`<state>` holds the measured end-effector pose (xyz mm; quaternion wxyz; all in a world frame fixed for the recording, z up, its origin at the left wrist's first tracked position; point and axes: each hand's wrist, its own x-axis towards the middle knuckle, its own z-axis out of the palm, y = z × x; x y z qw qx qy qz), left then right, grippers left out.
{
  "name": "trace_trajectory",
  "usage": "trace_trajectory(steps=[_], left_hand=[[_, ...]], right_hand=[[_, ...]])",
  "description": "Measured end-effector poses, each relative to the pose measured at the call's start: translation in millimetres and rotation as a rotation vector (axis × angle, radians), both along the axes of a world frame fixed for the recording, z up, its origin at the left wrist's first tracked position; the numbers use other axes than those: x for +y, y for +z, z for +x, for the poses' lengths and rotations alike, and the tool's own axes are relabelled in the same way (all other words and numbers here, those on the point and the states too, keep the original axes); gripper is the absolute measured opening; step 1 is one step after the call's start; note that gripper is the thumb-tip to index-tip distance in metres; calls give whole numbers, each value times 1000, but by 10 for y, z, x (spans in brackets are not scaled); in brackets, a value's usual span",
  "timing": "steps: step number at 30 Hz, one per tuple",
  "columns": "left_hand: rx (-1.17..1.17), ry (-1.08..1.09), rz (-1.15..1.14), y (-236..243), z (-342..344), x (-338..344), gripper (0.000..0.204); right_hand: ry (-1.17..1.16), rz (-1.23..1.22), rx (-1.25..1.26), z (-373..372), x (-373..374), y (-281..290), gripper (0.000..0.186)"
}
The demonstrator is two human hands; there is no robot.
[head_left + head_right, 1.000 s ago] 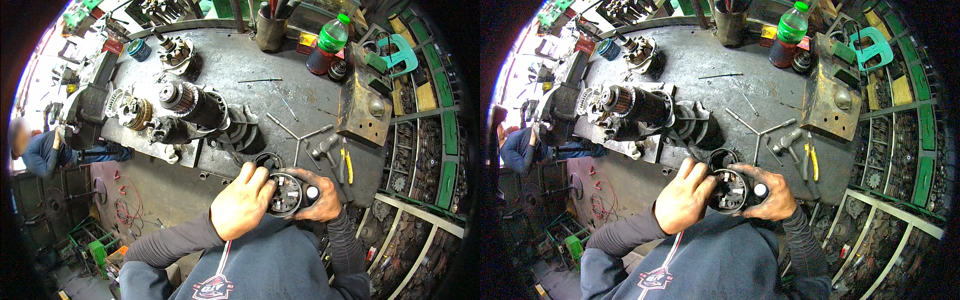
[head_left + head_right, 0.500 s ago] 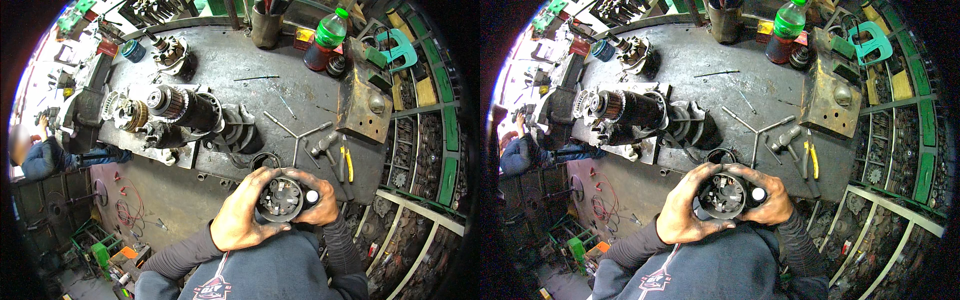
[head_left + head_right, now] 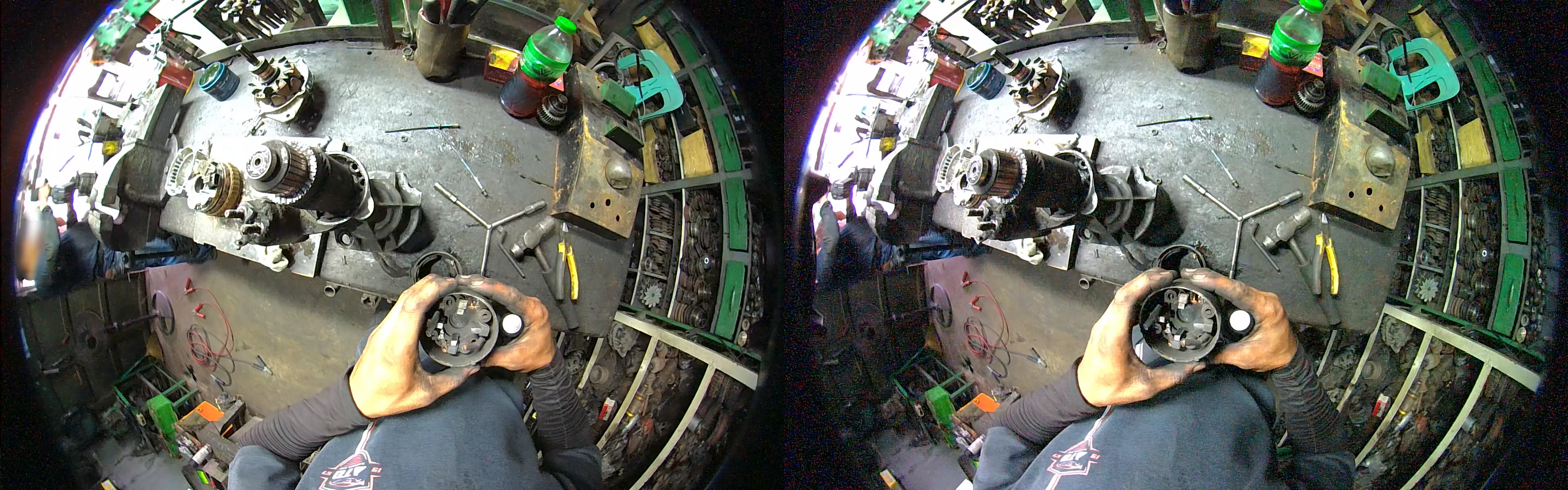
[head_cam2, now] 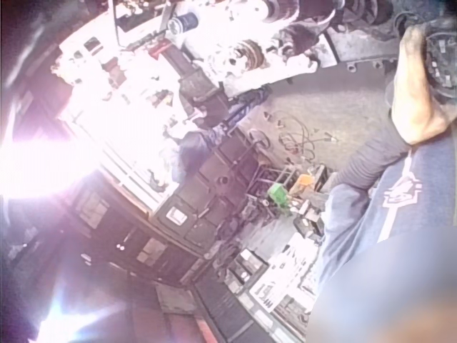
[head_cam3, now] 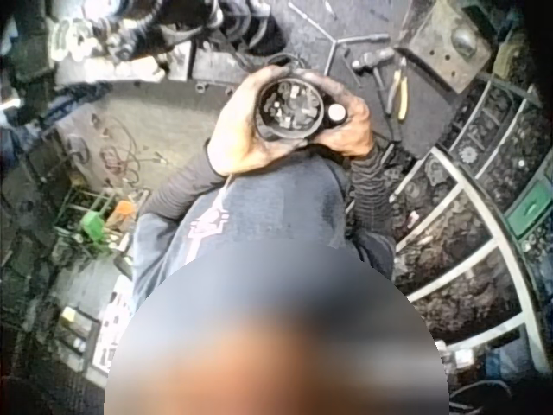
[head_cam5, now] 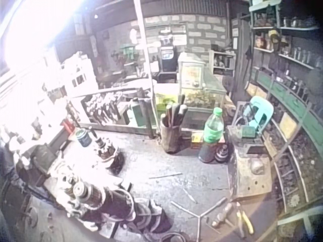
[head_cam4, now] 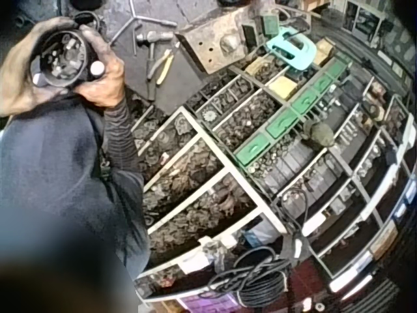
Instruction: The person disassembles and reassembles a cylindrical mechanical component using pliers, a hammer, and a screwdriver. They remove small internal pieces, tap them into place, and repeatedly adjust the assembly on a cluttered workbench.
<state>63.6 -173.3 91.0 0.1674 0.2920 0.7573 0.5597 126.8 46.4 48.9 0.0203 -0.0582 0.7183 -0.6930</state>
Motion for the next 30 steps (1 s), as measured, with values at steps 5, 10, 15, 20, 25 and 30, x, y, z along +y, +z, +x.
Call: trace_trajectory(steps=[5,10,15,20,25,30], left_hand=[[63,-6,-16,41,-14,15,81],[-116,13,-8,141,-124,-49,55],[32,40,-95,127,-220,-10,43],[-213,20,-51,133,-215,25,65],[1,-72,-47,-13,-197,70,104],[-52,49,-162,-301,-224,-121,97]], right_hand=[[-1,16,-16,-25,1,6,92],[2,26,-4,-37,3,7,90],[6,63,-63,-27,7,26,92],[-30,-5,-121,16,35,-9,89],[-45,48,-55,21,20,-108,89],[-79,324,-31,83,61,-106,75]])
